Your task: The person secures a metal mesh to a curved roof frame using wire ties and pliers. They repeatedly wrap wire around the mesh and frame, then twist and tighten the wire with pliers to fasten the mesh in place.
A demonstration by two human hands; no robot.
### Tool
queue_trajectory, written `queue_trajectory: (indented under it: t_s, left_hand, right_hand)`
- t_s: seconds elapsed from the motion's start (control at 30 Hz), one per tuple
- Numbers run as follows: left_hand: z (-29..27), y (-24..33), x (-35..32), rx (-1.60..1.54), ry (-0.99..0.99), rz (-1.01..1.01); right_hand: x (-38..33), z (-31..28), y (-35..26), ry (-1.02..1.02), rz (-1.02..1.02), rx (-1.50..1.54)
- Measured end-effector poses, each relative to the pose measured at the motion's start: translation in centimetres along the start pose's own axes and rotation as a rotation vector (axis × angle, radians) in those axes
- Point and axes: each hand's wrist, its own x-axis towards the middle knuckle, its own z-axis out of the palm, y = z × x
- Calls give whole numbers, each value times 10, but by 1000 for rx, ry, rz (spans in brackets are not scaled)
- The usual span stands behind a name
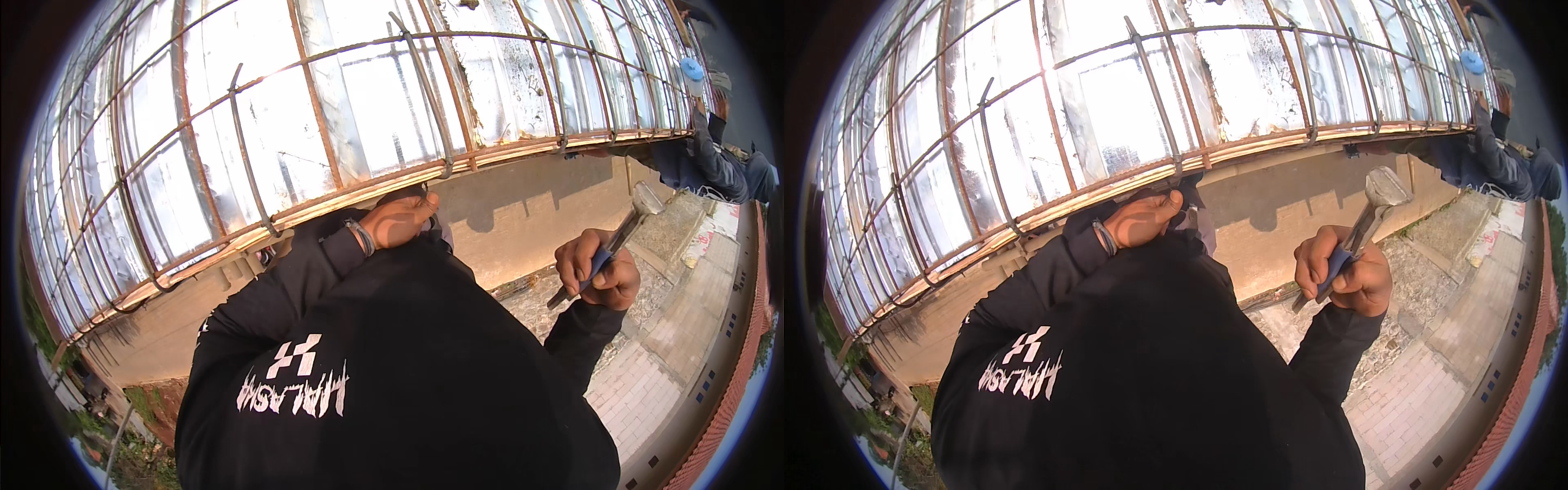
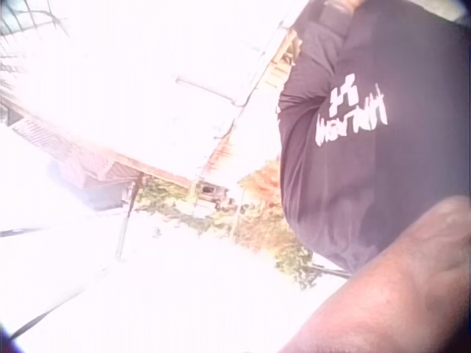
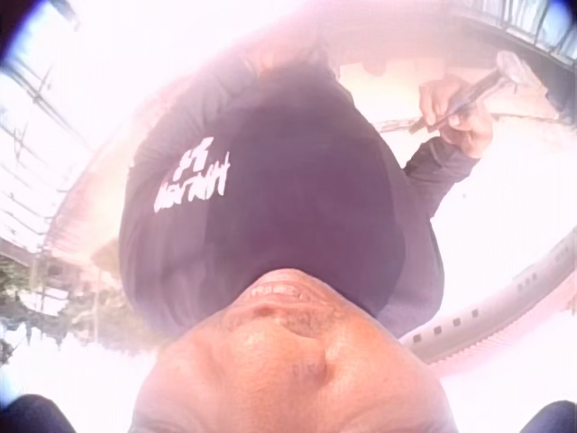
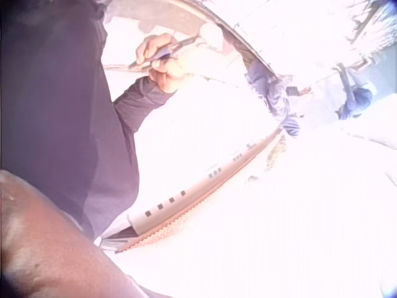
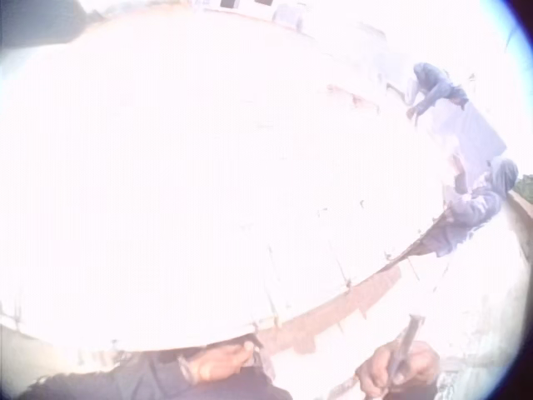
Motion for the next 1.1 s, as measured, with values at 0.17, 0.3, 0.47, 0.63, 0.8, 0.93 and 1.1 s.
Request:
queue_trajectory:
  t_s: [0.17, 0.3, 0.47, 0.63, 0.8, 0.93, 1.1]
  left_hand:
    - [-1, 16, -2, 384, 89, -47]
    - [-4, 31, -7, 275, -17, -40]
    - [1, 45, -28, 287, -6, 38]
    - [3, 46, -34, 495, 39, 133]
    - [4, 38, -30, 403, 54, 139]
    - [9, 34, -23, 281, 30, 150]
    - [5, 25, -13, 286, 23, 249]
  right_hand:
    - [-34, -7, 94, 295, 449, 272]
    - [-14, -10, 141, 445, 545, -44]
    - [7, -19, 160, 341, 548, -108]
    - [11, -13, 165, 375, 523, -47]
    - [3, -17, 184, 478, 312, 197]
    - [-7, -42, 204, 521, 386, 365]
    - [-6, -73, 241, 501, 700, 94]
